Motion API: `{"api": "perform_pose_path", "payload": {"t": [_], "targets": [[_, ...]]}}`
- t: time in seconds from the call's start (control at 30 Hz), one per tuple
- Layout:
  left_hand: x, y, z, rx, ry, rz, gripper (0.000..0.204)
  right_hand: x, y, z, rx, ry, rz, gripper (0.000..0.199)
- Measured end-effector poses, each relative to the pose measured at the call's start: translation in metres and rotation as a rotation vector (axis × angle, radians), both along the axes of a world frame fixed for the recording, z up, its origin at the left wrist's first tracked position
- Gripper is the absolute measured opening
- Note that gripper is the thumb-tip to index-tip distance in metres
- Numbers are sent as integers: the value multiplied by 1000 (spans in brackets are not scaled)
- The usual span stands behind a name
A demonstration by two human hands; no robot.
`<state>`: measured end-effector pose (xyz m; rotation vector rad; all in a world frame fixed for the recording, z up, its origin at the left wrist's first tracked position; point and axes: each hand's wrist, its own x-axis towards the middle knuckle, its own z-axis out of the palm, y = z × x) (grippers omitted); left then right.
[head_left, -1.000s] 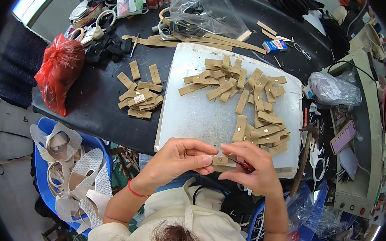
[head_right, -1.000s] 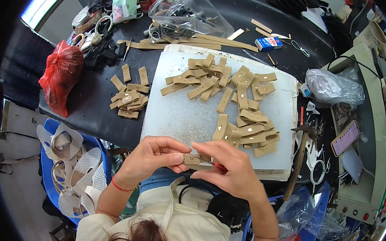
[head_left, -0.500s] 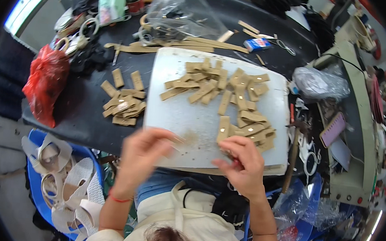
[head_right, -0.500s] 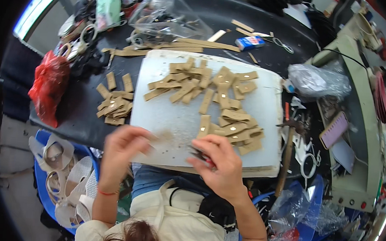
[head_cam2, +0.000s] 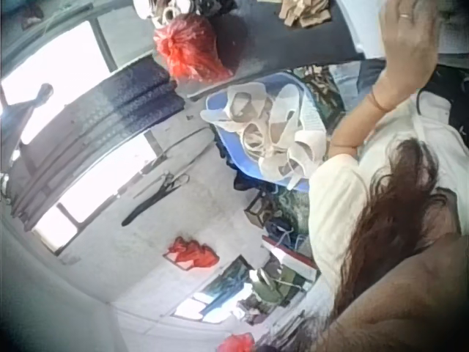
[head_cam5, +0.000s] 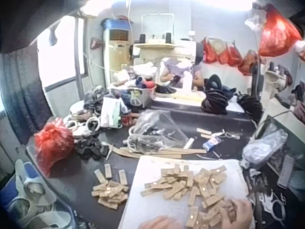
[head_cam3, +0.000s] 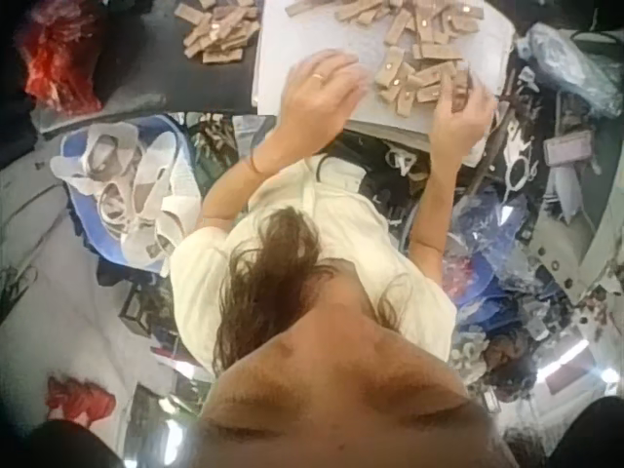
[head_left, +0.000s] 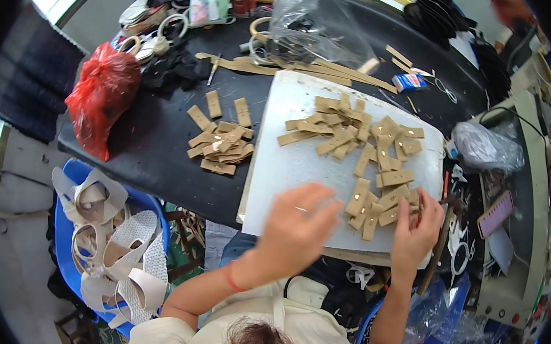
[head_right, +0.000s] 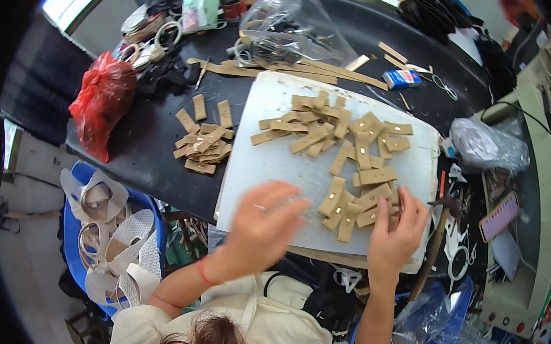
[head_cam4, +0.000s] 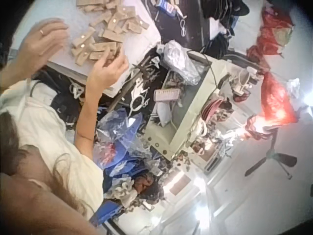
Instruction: The person uses red-handled shears to trim the edges of small rectangular leather pieces. They pick up each piece from a pile on a white cutting board, snip the corners or edges, and place the trimmed piece back onto the board. The process is repeated for multiple pieces throughout the clip.
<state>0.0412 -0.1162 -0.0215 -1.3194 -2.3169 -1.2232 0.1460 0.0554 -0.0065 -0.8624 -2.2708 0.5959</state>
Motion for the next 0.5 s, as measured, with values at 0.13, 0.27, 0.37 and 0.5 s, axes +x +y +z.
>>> {"api": "perform_pose_path", "payload": {"t": [0.13,0.27,0.37,0.5], "targets": [[16,36,-12,-29,-13,-14,28,16,-30,-2,-72,-119,260,31],[17,41,-18,-16,-48,-25,27,16,-17,-21,166,-64,221,31],[11,36,-10,62,-191,-5,25,13,-10,-20,113,-42,166,31],[9,16,-5,275,-213,-90,26,3,-32,1,-453,181,209,24]]}}
